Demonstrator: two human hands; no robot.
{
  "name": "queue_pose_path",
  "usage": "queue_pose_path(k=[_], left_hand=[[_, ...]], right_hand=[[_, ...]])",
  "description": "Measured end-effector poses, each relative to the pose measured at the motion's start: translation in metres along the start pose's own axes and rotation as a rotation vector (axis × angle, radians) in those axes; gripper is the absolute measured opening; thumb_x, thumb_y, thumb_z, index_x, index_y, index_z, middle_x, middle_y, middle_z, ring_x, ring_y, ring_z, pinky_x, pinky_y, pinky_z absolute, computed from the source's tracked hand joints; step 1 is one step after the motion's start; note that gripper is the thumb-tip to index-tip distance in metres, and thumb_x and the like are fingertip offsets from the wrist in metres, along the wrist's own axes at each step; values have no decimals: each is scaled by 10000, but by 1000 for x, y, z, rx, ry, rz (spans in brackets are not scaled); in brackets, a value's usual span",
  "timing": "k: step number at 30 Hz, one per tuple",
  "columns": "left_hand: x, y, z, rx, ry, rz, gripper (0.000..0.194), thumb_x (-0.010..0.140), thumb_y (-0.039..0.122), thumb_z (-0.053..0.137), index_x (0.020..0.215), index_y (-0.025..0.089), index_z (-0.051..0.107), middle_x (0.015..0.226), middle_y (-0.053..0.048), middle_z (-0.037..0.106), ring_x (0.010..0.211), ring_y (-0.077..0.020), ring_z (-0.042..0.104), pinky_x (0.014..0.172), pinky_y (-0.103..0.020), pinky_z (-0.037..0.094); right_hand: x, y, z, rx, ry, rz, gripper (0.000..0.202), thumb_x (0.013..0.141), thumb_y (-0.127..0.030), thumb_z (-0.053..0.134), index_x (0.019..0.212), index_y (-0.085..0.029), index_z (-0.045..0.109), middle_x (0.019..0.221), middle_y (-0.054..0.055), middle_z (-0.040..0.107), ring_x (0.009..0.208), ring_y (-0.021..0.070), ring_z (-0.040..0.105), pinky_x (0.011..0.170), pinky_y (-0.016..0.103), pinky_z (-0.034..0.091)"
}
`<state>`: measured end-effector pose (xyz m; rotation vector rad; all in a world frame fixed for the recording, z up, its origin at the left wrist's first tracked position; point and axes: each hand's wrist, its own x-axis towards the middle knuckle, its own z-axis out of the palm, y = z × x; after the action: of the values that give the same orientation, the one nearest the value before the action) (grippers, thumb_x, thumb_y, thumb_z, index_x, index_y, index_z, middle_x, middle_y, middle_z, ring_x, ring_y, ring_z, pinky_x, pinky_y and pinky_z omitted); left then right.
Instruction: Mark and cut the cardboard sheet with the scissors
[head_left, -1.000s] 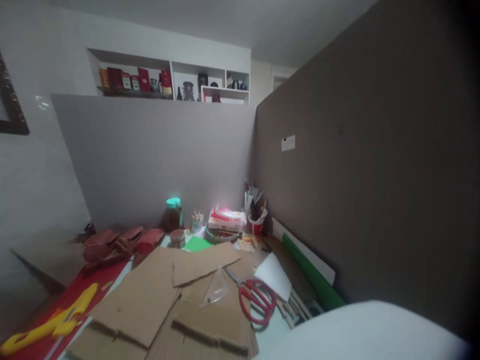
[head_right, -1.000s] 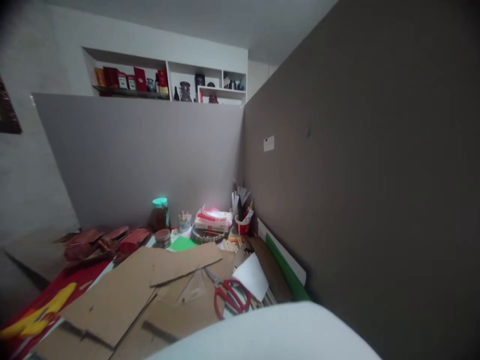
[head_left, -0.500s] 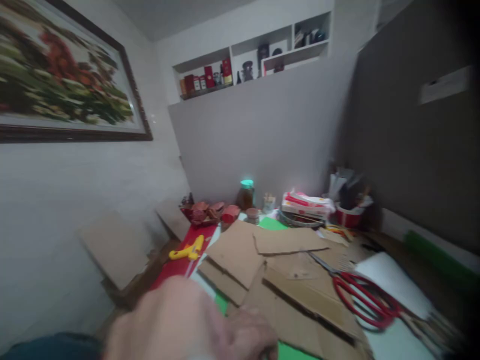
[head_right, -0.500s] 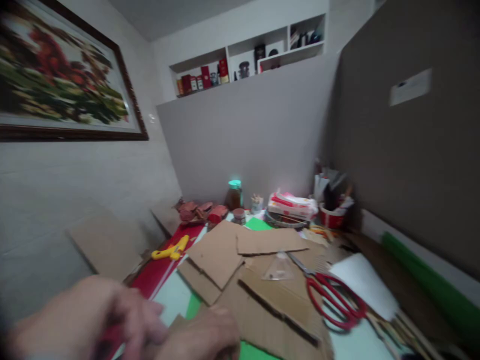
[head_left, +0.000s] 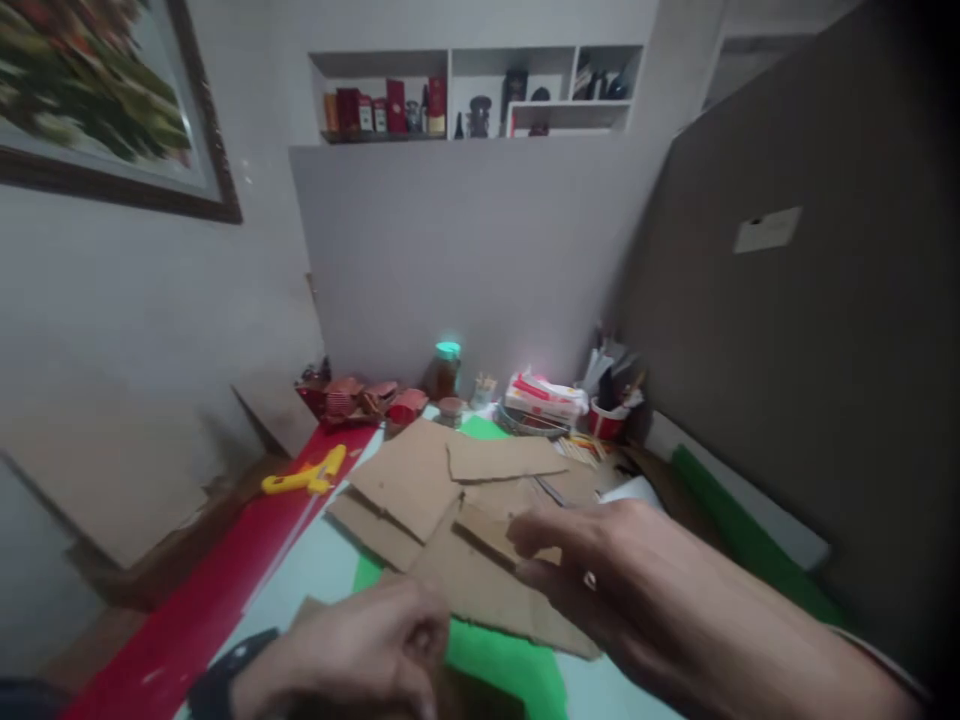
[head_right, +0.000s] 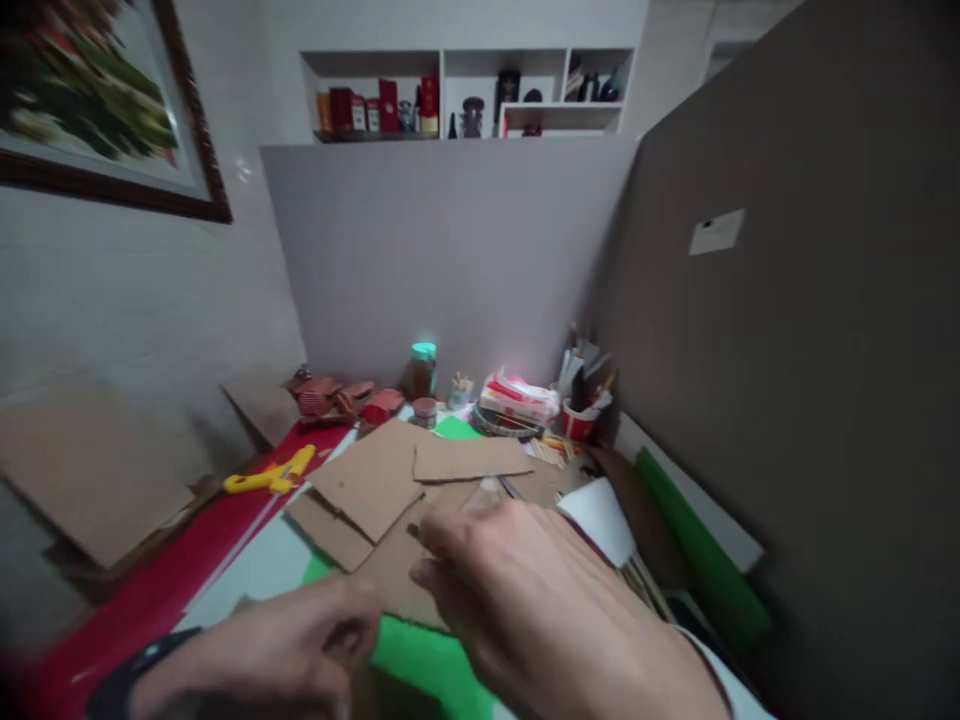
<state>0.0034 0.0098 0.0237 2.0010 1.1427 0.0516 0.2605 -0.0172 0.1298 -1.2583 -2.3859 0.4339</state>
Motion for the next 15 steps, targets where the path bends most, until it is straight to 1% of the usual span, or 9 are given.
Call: queue_pose_path(k=[1,3,4,5,7,9,11,13,15], left_hand=[[1,0,-6,-43,17,-4,380,776,511,808,824,197,599,843,13,571,811,-183,550,768,-361,472],[-4,-2,-23,-153,41,-14,384,659,438,826,819,219,554,868,24,542,866,-196,517,789,-354,397],[-7,-3,-33,-196,54,-15,356,656,410,791,807,228,524,860,27,521,862,-196,503,788,-353,379],[-10,-4,-43,-218,93,-10,359,666,427,777,805,231,509,864,22,517,868,-199,496,790,-351,367],[-11,-4,-60,-256,155,5,389,704,505,748,786,241,475,818,28,494,816,-191,484,724,-329,342],[-7,-2,-72,-268,207,29,441,708,582,744,777,240,473,793,34,479,769,-179,466,688,-319,318],[1,3,-79,-272,254,46,479,695,631,741,794,234,492,813,32,492,771,-180,463,689,-320,316],[9,9,-82,-277,295,47,495,690,659,728,809,228,515,841,23,522,806,-198,490,701,-322,337],[18,16,-84,-284,323,50,486,685,660,712,796,225,524,832,16,549,811,-211,516,701,-321,359]], right_hand=[[-5,10,2,69,20,42,272,992,-432,550,786,-304,673,621,5,618,546,152,532,529,312,343],[-11,32,15,381,-13,130,289,1002,-499,575,944,-260,727,747,33,709,680,176,664,626,299,463],[-12,43,23,559,-27,177,309,986,-513,625,1010,-226,736,780,46,730,718,191,690,659,301,491],[-11,53,31,636,-27,191,364,978,-547,625,1037,-203,730,781,46,730,707,192,702,637,288,510],[-6,67,45,746,2,213,473,945,-621,630,1065,-169,704,874,70,733,780,216,736,609,275,541],[2,73,54,832,14,206,535,914,-664,648,1084,-158,689,967,89,733,860,223,738,613,262,554],[10,74,59,899,7,188,560,883,-687,677,1062,-156,695,936,65,716,801,184,706,613,249,549],[17,72,61,948,1,171,560,853,-703,703,991,-160,705,824,10,664,678,131,643,596,230,528],[22,72,62,990,13,168,541,838,-699,719,925,-165,702,750,-29,606,608,101,599,582,217,507]])
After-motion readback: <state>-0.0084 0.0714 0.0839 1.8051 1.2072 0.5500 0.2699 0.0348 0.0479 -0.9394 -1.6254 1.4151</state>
